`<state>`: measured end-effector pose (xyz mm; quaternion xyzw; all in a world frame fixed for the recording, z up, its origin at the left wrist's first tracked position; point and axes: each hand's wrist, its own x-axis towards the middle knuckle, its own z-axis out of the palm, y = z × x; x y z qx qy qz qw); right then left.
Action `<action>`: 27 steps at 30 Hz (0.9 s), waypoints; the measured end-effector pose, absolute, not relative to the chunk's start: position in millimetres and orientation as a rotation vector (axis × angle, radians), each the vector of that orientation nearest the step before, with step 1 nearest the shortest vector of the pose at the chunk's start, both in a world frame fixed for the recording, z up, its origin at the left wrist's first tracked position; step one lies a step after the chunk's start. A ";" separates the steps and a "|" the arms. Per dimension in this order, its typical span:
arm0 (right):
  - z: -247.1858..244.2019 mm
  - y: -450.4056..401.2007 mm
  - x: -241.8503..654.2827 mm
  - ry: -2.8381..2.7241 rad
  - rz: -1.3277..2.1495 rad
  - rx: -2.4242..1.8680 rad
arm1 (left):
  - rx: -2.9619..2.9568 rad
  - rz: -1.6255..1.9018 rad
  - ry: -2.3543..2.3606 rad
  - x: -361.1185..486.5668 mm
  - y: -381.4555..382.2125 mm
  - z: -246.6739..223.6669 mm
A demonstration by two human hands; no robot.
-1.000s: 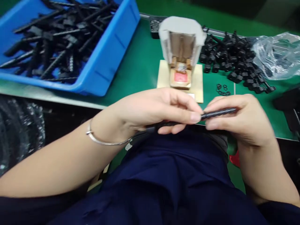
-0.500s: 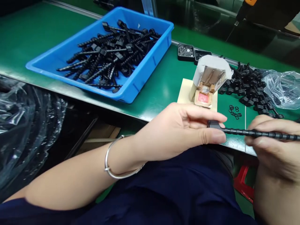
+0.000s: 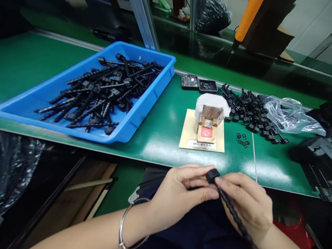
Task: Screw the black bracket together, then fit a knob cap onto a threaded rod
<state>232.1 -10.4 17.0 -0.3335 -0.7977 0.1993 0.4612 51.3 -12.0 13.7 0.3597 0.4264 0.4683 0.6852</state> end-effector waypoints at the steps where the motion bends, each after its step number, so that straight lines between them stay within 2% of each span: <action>1: 11.6 -12.9 230.0 -1.935 0.469 -0.776 | 0.896 1.063 0.969 50.2 -13.5 9.8; 3: 3.2 -15.3 228.7 -1.919 0.511 -0.724 | 1.120 1.093 1.000 46.4 -14.1 3.7; 6: -1.8 -14.8 233.0 -1.871 0.753 -0.749 | 1.443 1.111 1.005 40.0 -11.3 0.7; 13: 5.9 -0.9 236.5 -1.141 1.786 -1.043 | 1.821 1.033 0.865 39.2 -7.2 11.4; 16: 10.8 6.8 232.5 -0.974 2.027 -1.110 | 1.919 0.961 0.846 39.0 -8.9 10.7; 21: 5.3 1.4 233.1 -1.134 1.882 -1.045 | 1.972 0.895 0.797 30.4 -10.8 4.0; 27: -9.6 -10.2 237.7 -1.644 1.313 -0.820 | 1.969 0.894 0.675 18.2 -8.1 -0.4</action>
